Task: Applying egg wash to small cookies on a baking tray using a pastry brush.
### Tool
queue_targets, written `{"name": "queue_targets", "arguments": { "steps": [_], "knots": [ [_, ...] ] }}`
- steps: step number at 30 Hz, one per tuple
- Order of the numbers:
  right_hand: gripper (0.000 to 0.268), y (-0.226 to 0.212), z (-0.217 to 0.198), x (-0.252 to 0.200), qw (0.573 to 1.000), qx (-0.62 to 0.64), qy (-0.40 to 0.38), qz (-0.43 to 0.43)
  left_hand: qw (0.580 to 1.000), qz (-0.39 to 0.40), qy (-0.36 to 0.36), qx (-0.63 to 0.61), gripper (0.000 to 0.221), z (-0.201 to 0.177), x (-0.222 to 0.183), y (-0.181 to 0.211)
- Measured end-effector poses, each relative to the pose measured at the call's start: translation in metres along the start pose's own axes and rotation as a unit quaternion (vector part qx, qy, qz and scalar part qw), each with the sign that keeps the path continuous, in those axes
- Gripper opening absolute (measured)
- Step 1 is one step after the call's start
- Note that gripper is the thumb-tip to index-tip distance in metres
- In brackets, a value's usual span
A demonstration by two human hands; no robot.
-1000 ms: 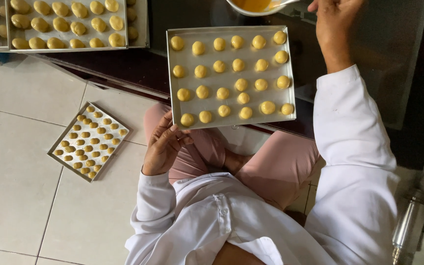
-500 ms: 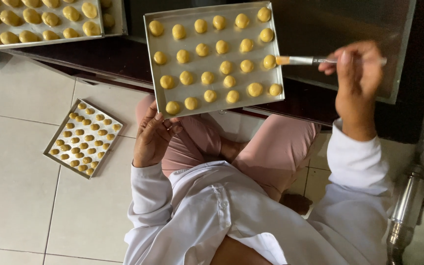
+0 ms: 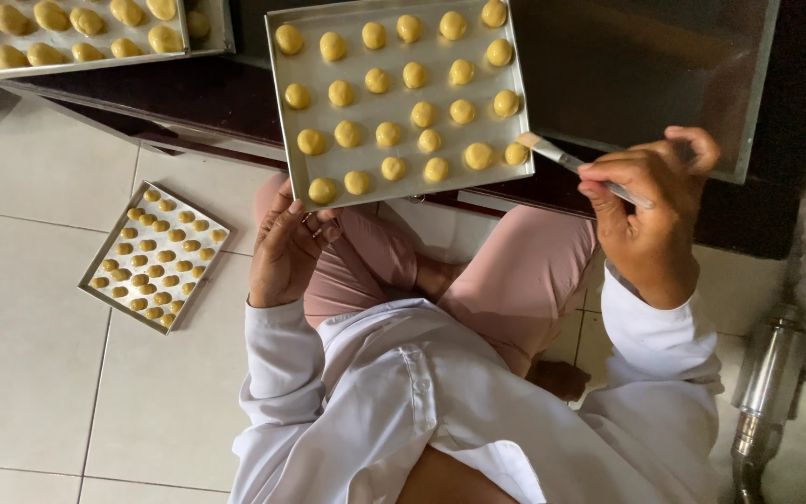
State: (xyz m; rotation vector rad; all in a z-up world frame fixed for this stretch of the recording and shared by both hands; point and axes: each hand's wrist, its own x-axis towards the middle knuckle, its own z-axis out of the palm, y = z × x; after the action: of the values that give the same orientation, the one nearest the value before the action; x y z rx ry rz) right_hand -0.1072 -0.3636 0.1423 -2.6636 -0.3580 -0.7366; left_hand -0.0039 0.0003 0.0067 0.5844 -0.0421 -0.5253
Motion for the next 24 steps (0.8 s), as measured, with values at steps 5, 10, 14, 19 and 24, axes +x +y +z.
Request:
{"name": "queue_targets", "arguments": {
  "steps": [5,10,14,19,24],
  "knots": [
    [0.013,-0.005,-0.001,0.003,1.0,-0.029,-0.011,-0.004,1.0,-0.003,0.008,0.012,0.038,0.005,0.0,0.001],
    [0.008,-0.008,-0.003,0.005,1.0,-0.003,-0.003,0.008,1.0,-0.006,-0.003,0.004,0.039,-0.002,0.001,-0.001],
    [0.015,-0.005,-0.004,0.01,1.0,0.015,0.025,0.005,1.0,-0.005,-0.004,0.001,0.038,-0.001,0.001,-0.001],
    [0.014,-0.005,0.003,0.016,0.999,0.026,0.003,0.02,1.0,-0.003,0.001,0.004,0.039,0.001,0.0,0.0],
    [0.012,-0.002,0.009,0.016,0.999,0.023,-0.008,0.032,1.0,-0.002,-0.009,-0.005,0.039,-0.003,0.0,-0.002]
  ]
}}
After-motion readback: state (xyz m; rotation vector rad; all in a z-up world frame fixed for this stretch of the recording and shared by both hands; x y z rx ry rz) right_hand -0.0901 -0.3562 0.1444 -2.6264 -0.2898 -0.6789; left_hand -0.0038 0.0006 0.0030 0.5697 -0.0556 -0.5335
